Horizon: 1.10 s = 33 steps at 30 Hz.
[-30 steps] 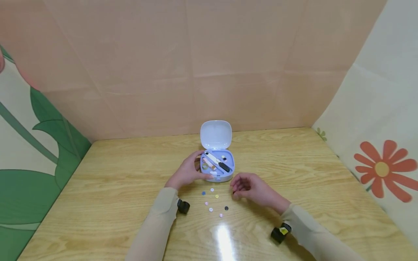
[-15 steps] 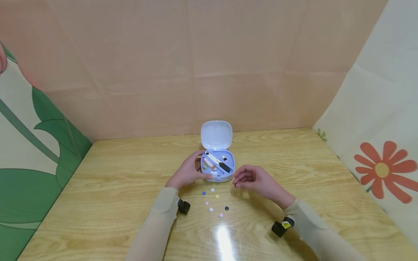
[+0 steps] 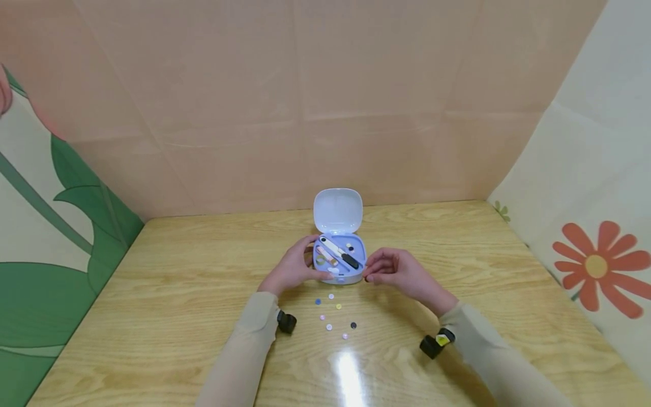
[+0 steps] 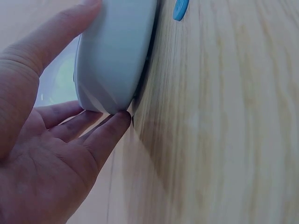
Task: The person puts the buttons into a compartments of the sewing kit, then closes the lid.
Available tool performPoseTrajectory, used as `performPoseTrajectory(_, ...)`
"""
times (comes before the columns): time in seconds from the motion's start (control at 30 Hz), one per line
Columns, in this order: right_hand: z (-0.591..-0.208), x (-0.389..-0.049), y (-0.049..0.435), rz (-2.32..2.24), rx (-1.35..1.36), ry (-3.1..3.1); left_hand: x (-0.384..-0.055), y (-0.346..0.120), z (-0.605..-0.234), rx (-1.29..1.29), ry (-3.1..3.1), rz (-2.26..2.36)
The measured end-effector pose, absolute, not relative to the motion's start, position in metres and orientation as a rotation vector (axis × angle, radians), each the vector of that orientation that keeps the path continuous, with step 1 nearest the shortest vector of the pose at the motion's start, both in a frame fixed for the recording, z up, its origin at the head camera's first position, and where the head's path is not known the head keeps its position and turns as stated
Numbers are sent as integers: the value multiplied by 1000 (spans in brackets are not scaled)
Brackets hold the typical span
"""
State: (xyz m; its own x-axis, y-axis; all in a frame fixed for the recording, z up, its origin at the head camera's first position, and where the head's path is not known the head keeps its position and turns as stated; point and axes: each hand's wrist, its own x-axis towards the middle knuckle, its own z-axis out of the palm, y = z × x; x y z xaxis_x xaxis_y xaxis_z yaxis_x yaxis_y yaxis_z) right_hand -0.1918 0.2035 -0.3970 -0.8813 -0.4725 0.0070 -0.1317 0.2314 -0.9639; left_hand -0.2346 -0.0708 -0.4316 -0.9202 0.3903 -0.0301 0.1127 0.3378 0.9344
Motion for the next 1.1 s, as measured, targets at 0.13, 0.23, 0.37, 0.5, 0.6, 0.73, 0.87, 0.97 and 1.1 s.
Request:
performPoseTrajectory(0.13, -395, -200, 205, -1689, -533, 2269, -234, -71, -432, 456, 2351, 1620)
performPoseTrajectory(0.23, -394, -207, 206, -1700, -506, 2291, -234, -71, -431, 458, 2361, 1617)
performPoseTrajectory(0.37, -391, -216, 206, -1702, -460, 2322, -234, -71, -431, 458, 2367, 1614)
performPoseTrajectory(0.5, -388, -223, 205, -1692, -425, 2354, -233, -71, -430, 455, 2358, 1620)
performPoseTrajectory(0.6, -387, -228, 204, -1689, -401, 2374, -233, -70, -429, 457, 2353, 1626)
performPoseTrajectory(0.73, -387, -235, 203, -1684, -374, 2402, -233, -70, -429, 458, 2349, 1629)
performPoseTrajectory(0.87, -386, -241, 201, -1670, -379, 2430, -233, -71, -428, 451, 2349, 1625)
performPoseTrajectory(0.97, -387, -245, 199, -1652, -383, 2453, -233, -71, -428, 449, 2353, 1620)
performPoseTrajectory(1.1, -386, -250, 195, -1619, -369, 2486, -233, -71, -428, 455, 2351, 1624)
